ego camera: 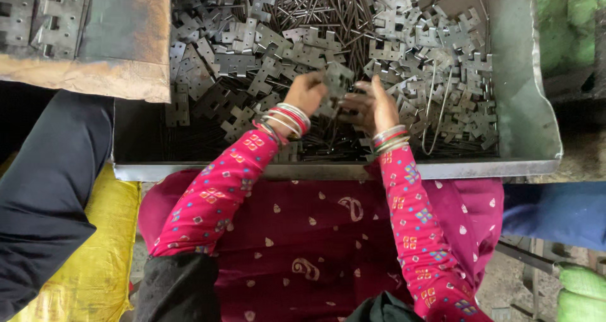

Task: The person sits on the floor and sorts small metal parts from a large bin, picking them up by hand and placing them into a separate container. The task involves repetitive handling of metal pieces.

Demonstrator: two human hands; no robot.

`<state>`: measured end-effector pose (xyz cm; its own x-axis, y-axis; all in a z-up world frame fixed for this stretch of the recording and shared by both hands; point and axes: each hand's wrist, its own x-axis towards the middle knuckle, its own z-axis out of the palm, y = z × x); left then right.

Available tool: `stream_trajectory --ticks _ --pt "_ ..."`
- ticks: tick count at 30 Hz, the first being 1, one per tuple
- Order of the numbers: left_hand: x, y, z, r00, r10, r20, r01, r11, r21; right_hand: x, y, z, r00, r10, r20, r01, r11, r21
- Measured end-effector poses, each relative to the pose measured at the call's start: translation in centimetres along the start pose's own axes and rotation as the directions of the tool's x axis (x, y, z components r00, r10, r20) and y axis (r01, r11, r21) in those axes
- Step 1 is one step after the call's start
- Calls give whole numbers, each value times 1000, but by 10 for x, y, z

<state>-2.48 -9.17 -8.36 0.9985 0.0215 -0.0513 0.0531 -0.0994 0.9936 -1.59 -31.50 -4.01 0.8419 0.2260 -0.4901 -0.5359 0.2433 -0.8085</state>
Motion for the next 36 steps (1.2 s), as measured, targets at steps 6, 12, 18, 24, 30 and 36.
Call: stream_trajectory --ticks 6,12,18,24,30,36 --pt "10 38 -25 973 18 228 94 878 -469 65 26 -12 940 -340 -21 80 281 -957" --pt "-23 107 -55 868 458 193 -497 794 351 83 46 1 955 -292 -55 -82 -79 -994" --pt "-12 121 -151 887 407 -216 193 97 976 54 37 -25 909 -406 91 88 -28 -996" --pt "-15 90 -300 641 459 -615 648 104 754 37 44 -39 752 -659 12 355 390 -849" --pt "-8 101 -271 410 807 -425 749 -33 661 13 35 -16 792 -596 -136 496 756 -427" --pt "0 96 -118 978 135 -162 150 95 984 -31 -3 -2 915 -400 -46 402 899 173"
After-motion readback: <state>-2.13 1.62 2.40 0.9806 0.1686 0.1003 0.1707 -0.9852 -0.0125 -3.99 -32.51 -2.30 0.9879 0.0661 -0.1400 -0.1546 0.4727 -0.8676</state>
